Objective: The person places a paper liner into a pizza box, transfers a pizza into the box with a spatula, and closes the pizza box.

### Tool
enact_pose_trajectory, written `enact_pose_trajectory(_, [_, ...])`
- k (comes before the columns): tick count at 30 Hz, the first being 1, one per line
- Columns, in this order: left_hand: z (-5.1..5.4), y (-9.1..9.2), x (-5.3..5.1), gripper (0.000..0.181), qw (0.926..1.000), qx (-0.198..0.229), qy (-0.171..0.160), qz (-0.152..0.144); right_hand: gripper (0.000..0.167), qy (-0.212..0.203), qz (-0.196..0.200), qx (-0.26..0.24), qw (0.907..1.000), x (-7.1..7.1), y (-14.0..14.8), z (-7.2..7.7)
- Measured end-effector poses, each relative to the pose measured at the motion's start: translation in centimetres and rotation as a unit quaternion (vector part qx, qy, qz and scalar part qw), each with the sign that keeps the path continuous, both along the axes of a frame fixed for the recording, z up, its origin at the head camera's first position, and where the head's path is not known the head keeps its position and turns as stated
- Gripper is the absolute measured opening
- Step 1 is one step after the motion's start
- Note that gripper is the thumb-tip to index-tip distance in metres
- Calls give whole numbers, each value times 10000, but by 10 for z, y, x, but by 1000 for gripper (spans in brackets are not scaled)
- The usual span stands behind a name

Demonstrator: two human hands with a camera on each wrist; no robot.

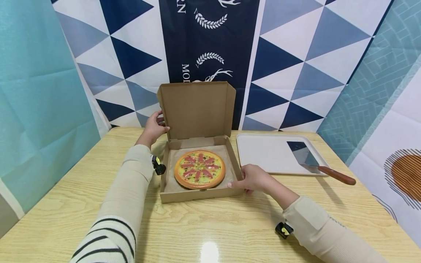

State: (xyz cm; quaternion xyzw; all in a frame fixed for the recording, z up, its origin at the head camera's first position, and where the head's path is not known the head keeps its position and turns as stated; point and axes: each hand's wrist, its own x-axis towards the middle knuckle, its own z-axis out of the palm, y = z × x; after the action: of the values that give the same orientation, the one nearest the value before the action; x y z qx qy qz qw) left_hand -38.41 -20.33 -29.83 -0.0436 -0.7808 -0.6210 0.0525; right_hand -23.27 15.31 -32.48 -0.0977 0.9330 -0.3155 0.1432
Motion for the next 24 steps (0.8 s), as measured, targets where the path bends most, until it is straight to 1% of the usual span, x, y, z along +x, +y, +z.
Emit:
enact_pose_trajectory(6, [-1,2,-1,80,9999,-114,9,9,46,67,91,70,9999,2,0,0])
enact_pose_trajectory(11, [-2,3,-1,80,10000,-97,9,6,43,129,217,104,9996,3,0,3])
enact_pose_trajectory(15, [-1,4,0,80,10000,-84,32,10,45,249,355,285,9987,3,0,5])
enact_pose_trajectory(18, [0,4,0,79,9999,-113,67,8,48,245,418,318,9983,0,2,7])
enact_pose_trajectory(21, [0,4,0,78,9998,-140,105,2,49,158,375,245,9989,-3,3,8])
enact_pose_trajectory(24, [0,4,0,78,9998,-152,138,6,48,189,332,204,9991,-8,5,11])
